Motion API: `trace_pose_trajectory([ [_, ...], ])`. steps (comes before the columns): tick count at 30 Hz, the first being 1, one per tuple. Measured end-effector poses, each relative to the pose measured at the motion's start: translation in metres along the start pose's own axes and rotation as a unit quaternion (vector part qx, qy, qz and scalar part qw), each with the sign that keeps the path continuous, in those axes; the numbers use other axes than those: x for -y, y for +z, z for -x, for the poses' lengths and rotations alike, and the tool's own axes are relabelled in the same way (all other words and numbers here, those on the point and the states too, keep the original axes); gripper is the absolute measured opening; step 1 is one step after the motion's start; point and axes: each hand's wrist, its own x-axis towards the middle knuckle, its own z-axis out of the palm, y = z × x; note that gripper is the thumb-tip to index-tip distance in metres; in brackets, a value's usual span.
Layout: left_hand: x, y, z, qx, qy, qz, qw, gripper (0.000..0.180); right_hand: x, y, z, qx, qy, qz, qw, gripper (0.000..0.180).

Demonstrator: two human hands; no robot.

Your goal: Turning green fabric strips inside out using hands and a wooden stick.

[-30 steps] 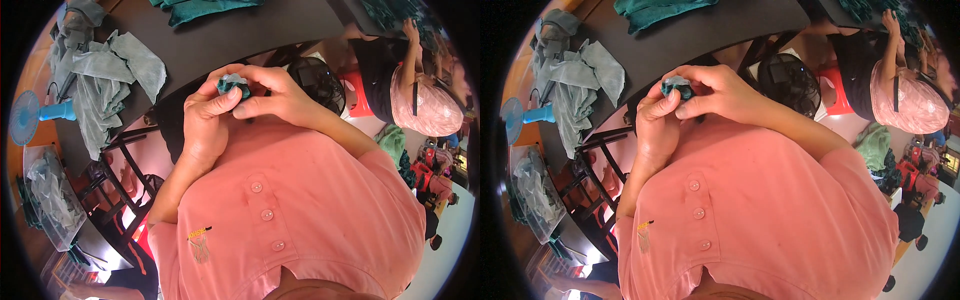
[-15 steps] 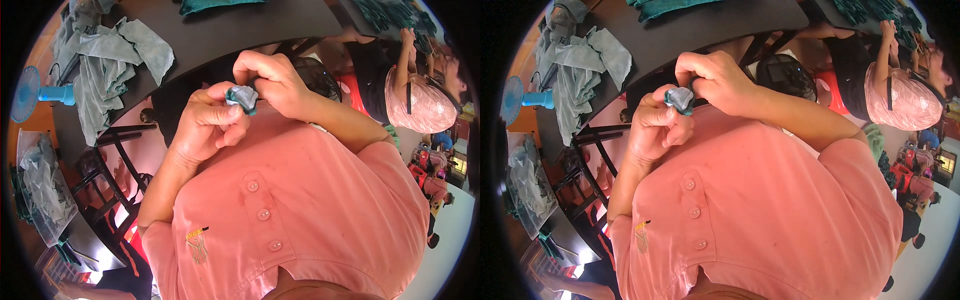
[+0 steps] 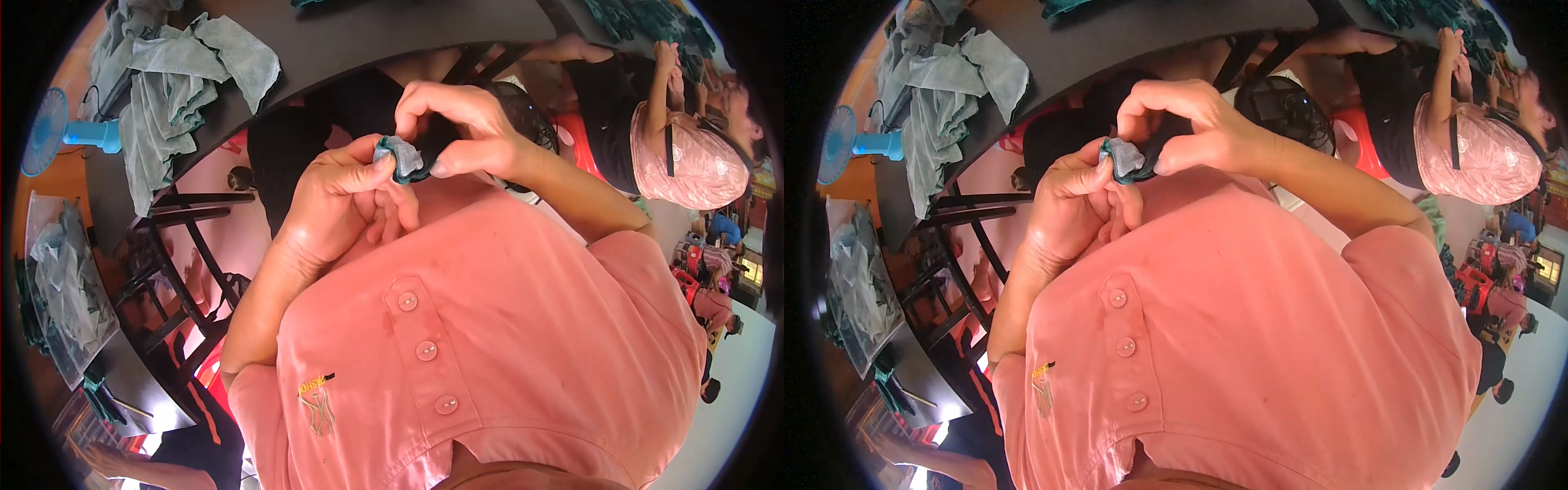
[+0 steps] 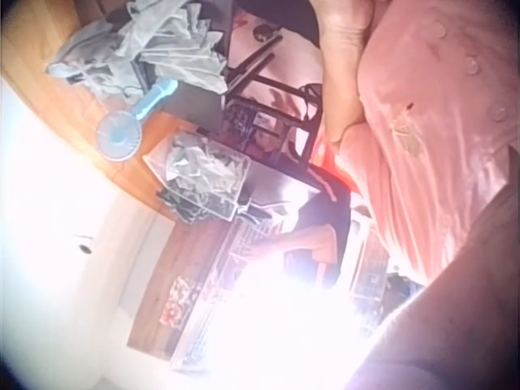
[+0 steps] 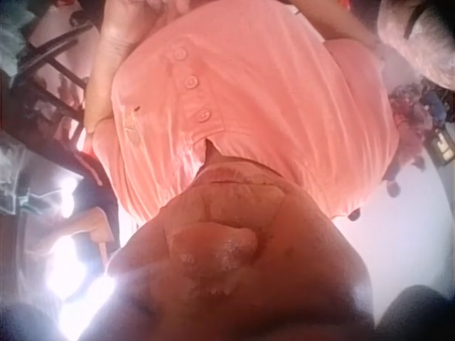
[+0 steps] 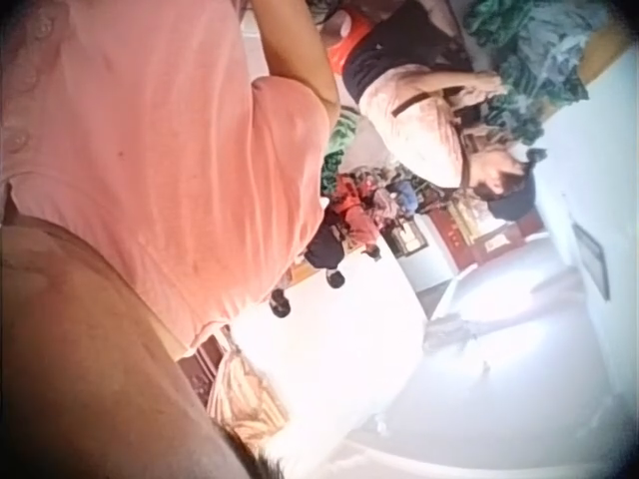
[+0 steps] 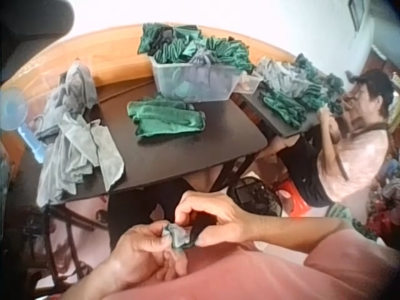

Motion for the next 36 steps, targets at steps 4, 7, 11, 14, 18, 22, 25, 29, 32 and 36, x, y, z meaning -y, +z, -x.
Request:
trace_pose_trajectory([
  [4,-0.001,0.0,-0.002,-0.003,-0.01,0.002,1.0,0.033,0.012,0.0,0.002,-0.07,-0.151,0.098,0.981,0.03],
  [7,-0.001,0.0,-0.006,-0.004,-0.018,0.001,1.0,0.034,0.009,0.001,0.003,-0.06,-0.28,0.299,0.91,0.023],
  [11,-0.004,-0.002,-0.012,-0.013,-0.036,-0.012,0.999,0.035,-0.004,0.001,0.0,-0.056,-0.312,0.334,0.888,0.019],
  [14,-0.006,-0.004,-0.017,-0.014,-0.045,-0.015,0.999,0.035,-0.011,-0.001,-0.002,-0.05,-0.295,0.322,0.898,0.017],
  [18,-0.01,-0.004,-0.022,-0.007,-0.065,-0.03,0.997,0.034,-0.014,-0.004,-0.01,-0.079,-0.296,0.314,0.899,0.017],
  [22,-0.008,-0.011,-0.026,-0.003,-0.06,-0.013,0.998,0.033,-0.015,-0.003,-0.014,-0.099,-0.243,0.276,0.925,0.015],
  [25,-0.008,-0.016,-0.027,0.017,-0.037,0.017,0.999,0.033,-0.009,0.002,-0.015,-0.115,-0.174,0.188,0.96,0.014],
  [29,-0.008,-0.019,-0.03,0.015,-0.023,0.078,0.997,0.031,-0.014,-0.002,-0.021,-0.11,-0.22,0.158,0.956,0.017],
  [32,-0.007,-0.022,-0.031,0.011,-0.004,0.098,0.995,0.031,-0.009,-0.008,-0.02,-0.079,-0.206,0.174,0.96,0.015],
  [36,-0.005,-0.024,-0.033,0.012,0.012,0.113,0.993,0.03,-0.012,-0.006,-0.018,-0.101,-0.189,0.186,0.959,0.016],
])
